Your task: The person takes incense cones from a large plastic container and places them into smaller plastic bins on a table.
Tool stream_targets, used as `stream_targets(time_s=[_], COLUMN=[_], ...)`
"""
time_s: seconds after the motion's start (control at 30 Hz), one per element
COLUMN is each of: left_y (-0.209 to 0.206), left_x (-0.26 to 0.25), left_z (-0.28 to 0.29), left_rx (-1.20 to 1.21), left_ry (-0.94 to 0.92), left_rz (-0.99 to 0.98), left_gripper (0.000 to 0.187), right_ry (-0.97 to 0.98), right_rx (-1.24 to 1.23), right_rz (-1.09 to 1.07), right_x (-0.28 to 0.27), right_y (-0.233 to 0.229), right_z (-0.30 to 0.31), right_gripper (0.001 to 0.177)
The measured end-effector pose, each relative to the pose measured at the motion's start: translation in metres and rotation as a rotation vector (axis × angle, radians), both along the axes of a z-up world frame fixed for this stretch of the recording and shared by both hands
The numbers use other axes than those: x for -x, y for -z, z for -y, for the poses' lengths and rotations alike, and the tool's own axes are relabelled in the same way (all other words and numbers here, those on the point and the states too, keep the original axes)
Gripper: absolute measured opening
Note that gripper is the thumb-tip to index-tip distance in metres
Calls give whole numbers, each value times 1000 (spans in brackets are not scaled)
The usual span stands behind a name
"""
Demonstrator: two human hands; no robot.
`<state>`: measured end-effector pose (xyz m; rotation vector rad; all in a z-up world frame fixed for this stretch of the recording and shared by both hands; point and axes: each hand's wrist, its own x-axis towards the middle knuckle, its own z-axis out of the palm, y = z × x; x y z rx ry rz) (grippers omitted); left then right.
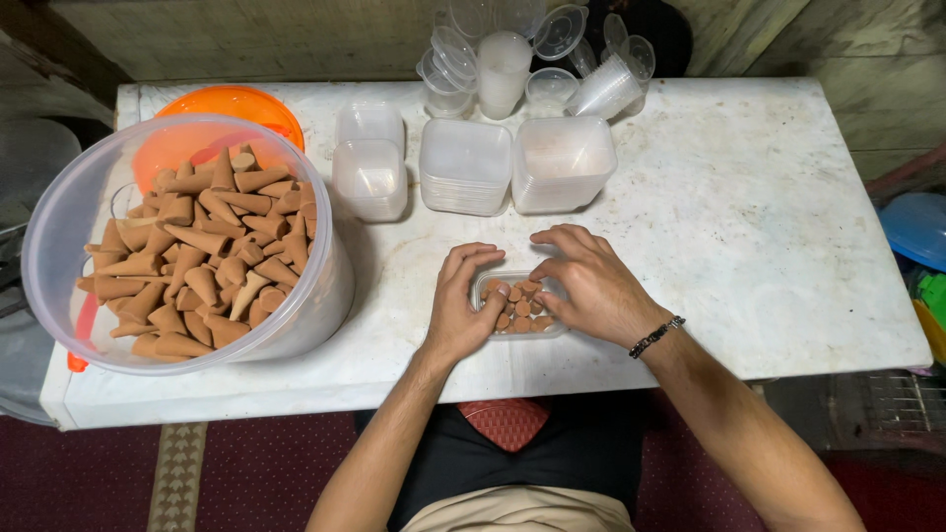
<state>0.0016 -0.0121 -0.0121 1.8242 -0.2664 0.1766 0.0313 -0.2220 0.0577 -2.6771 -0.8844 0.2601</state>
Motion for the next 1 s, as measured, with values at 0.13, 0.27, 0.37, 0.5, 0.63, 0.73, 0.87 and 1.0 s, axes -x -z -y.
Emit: stream_targets(time_s=[0.13,0.27,0.37,0.5,0.63,0.73,0.87,1.0], left_y=[0,-18,-62,-126,-169,-193,-211,-213], left_x=[0,9,28,59,80,81,66,52], left_z=[1,-6,-20,-49,-88,-124,-181,-231], left_rx=[19,38,17,-4,-64,-195,-422,-733], left_ry=[-33,-82,-129,-145,-197,-297,-397,-446], left_rz=[17,144,267,450,528,549,588,530], left_gripper=[39,39,34,29,27,23,20,18], right_ry=[-6,-61,-120,-244,-364,-462,-556,-608], right_rx=[-16,-158,-361,-591,-678,-746,-786,-803], right_rz=[15,101,190,291,302,288,313,277], right_x=[5,11,17,26,27,26,18,11], right_y=[-15,-33,-59,-95,-110,-117,-109,-98], right_z=[-3,-12,-30,-70,-112,-140,-167,-183], right_gripper=[24,26,27,22,21,17,19,22])
